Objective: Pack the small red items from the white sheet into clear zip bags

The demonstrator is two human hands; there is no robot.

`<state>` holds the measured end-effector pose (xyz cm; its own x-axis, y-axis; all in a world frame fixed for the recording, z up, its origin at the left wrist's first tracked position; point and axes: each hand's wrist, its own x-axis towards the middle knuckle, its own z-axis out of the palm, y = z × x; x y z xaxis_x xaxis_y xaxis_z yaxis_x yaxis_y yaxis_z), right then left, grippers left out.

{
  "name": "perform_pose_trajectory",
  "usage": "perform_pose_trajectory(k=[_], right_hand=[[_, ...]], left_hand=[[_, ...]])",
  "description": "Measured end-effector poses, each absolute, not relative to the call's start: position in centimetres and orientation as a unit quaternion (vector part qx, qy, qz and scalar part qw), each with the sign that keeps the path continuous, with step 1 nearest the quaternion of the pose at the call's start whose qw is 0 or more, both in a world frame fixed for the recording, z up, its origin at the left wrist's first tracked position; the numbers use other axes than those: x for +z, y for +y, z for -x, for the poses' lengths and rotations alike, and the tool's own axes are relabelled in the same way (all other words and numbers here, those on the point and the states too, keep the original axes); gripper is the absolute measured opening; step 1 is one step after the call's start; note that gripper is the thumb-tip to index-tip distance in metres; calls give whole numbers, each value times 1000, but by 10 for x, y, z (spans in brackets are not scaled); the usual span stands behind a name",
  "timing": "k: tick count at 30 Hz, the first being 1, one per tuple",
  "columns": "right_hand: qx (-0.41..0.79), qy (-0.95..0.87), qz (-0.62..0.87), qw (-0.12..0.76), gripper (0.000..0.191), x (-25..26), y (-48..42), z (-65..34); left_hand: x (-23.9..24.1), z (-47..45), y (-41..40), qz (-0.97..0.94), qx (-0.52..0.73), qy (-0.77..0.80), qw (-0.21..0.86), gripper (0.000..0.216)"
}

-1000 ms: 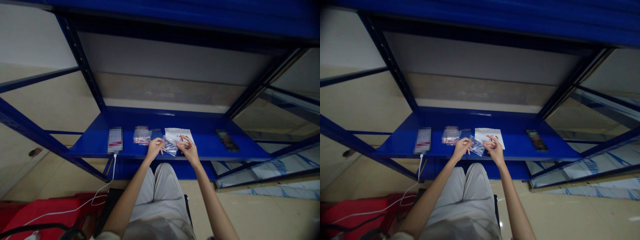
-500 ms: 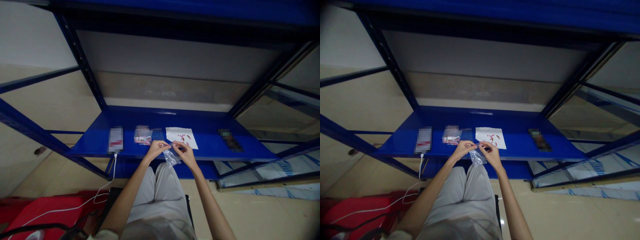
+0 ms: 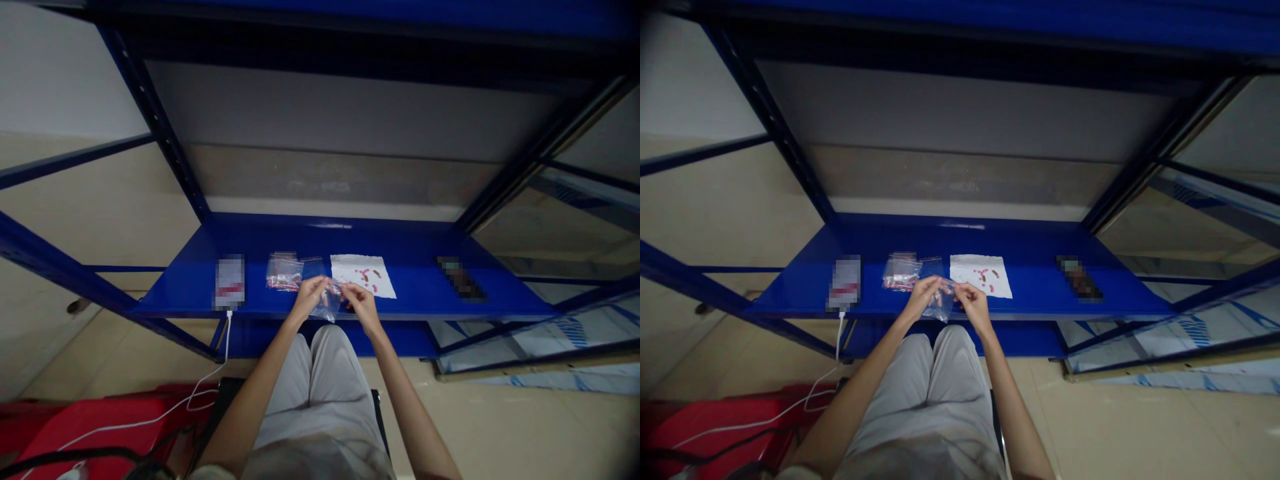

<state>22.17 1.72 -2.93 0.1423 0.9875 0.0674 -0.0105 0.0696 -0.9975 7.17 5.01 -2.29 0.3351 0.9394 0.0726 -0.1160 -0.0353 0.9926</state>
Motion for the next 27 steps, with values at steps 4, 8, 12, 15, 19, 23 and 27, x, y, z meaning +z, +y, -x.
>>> perform_pose_trajectory(k=[4,8,12,15,19,23,27], right_hand=[[451,-479,511,553,27,-31,15,-223],[446,-487,530,532,31,-33,15,-223],[435,-485,549,524,34,-36,16,-222],[430,-482,554,525,35,-36,17,-221],[449,-491,533,523,33,-32,15,-225],[486,-488,513,513,41,-25,10,-237],[499,-491,526,484,39,-23,11,-240]], left_hand=[[-25,-70,51,-564,440,351,604,38],[-25,-70,52,-567,439,356,599,37],[-24,-72,51,-578,444,368,578,37],[-23,-74,51,-579,446,374,571,36],[-25,-76,51,-579,444,393,559,36],[-28,-78,52,-570,459,410,545,35],[-32,-79,53,-563,477,405,540,36]])
